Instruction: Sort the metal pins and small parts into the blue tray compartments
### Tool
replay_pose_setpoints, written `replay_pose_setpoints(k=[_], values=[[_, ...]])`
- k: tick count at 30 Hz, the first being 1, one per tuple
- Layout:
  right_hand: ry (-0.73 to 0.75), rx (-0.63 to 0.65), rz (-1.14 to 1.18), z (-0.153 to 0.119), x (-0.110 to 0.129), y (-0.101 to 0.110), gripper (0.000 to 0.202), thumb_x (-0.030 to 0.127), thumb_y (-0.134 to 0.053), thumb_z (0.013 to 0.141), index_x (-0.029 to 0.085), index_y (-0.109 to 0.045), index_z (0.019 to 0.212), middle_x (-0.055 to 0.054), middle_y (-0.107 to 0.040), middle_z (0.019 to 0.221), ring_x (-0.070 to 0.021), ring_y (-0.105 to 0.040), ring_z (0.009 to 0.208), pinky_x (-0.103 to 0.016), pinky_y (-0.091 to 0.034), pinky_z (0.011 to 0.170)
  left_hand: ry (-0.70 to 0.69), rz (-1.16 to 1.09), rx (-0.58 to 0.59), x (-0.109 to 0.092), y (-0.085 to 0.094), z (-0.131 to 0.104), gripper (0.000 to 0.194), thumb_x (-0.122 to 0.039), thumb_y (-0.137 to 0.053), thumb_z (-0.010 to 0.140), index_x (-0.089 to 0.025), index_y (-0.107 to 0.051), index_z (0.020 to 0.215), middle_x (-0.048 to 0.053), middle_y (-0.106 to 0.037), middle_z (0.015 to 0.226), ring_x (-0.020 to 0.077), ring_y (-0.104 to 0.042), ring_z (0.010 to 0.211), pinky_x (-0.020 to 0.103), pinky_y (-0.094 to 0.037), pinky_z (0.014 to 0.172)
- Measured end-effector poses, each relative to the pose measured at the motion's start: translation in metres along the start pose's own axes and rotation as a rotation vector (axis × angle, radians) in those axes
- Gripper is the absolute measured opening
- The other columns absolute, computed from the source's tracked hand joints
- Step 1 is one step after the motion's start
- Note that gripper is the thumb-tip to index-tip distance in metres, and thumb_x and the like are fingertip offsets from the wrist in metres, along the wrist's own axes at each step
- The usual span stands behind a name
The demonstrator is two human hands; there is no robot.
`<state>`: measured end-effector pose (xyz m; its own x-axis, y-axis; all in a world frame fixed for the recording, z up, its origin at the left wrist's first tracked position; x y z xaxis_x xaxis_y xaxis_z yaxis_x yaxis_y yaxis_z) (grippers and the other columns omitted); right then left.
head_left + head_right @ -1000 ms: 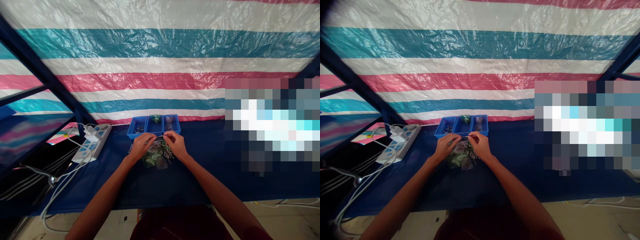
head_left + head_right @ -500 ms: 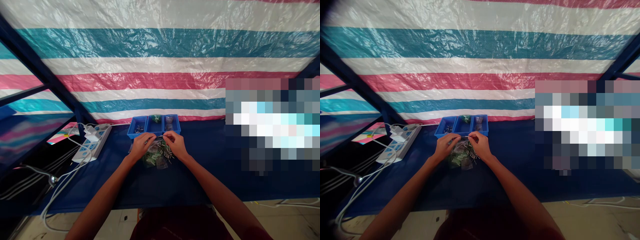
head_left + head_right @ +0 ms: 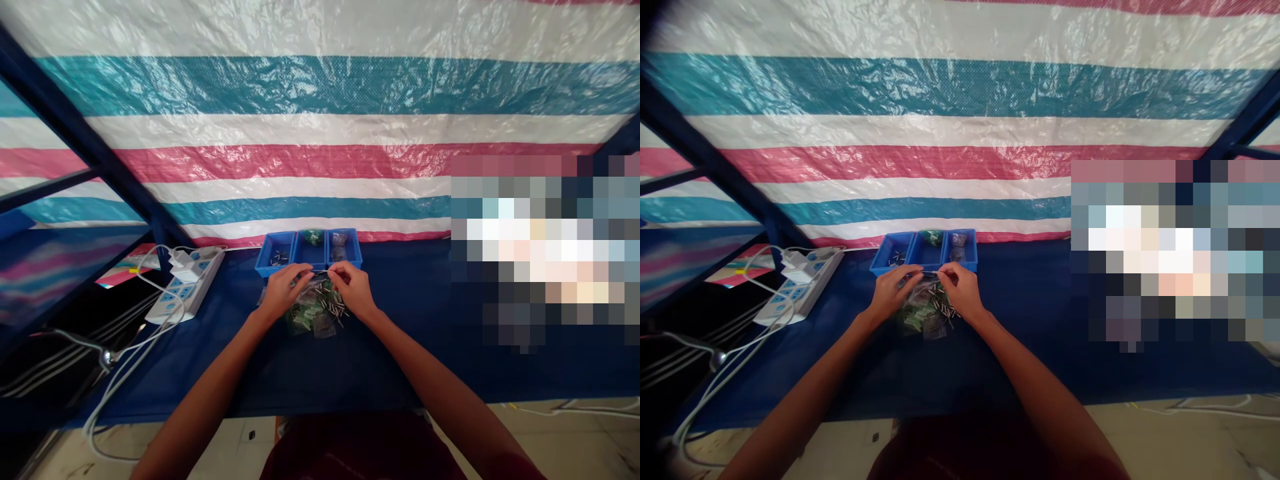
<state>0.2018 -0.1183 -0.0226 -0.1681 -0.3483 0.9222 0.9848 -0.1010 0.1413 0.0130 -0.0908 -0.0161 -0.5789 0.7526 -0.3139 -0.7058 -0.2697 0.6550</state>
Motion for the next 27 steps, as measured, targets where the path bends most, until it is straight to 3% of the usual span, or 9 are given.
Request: replay_pose_setpoints(k=[6, 12, 20, 27], values=[[-0.001, -0.007, -0.006, -0.0003, 0.0003, 0.0002, 0.02, 0.039, -0.058, 0.084, 0.021, -0.064, 0.081, -0.001, -0.067, 0.071, -0.0162, -0.062, 0.06, -0.028, -0.05, 0.059, 0.093, -0.04, -0.069, -0.0044, 0.0033, 0.0004, 0.019, -0.035, -0.053, 0.095, -0.018, -0.059, 0.088, 0.003, -0.07, 0.084, 0.0122, -0.065, 0.068, 0.022, -0.053, 0.064], [-0.001, -0.002, -0.019, -0.0003, -0.0001, 0.0005, 0.02, 0.039, -0.057, 0.084, 0.021, -0.064, 0.08, -0.001, -0.066, 0.069, -0.0162, -0.061, 0.059, -0.028, -0.049, 0.058, 0.044, -0.069, -0.055, -0.0064, 0.0049, 0.0008, 0.016, -0.028, -0.052, 0.096, -0.017, -0.061, 0.089, 0.005, -0.071, 0.087, 0.0143, -0.067, 0.077, 0.023, -0.053, 0.067], [0.012, 0.002, -0.02, -0.0002, -0.0009, 0.0008, 0.02, 0.038, -0.057, 0.084, 0.019, -0.064, 0.079, -0.001, -0.065, 0.069, -0.0158, -0.061, 0.06, -0.028, -0.048, 0.061, -0.003, -0.011, -0.133, -0.0083, 0.0078, 0.0016, 0.018, -0.024, -0.054, 0.095, -0.017, -0.069, 0.088, 0.005, -0.074, 0.084, 0.0158, -0.069, 0.079, 0.026, -0.054, 0.077], [0.003, 0.002, -0.012, -0.0004, -0.001, 0.0002, 0.024, 0.041, -0.056, 0.085, 0.019, -0.063, 0.079, -0.001, -0.064, 0.065, -0.0146, -0.059, 0.056, -0.026, -0.047, 0.058, -0.005, 0.017, -0.078, -0.0048, 0.005, 0.0005, 0.025, -0.021, -0.047, 0.097, -0.017, -0.069, 0.109, 0.008, -0.072, 0.104, 0.0181, -0.067, 0.097, 0.029, -0.054, 0.086]])
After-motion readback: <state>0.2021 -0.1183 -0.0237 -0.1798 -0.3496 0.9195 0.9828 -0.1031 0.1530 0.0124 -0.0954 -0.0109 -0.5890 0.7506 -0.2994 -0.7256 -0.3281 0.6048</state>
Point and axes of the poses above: each hand's wrist, its own z-axis towards the middle knuckle, its own y-axis out of the back of the hand, x = y × z, the point moved 1 cm from there along z, towards the middle knuckle
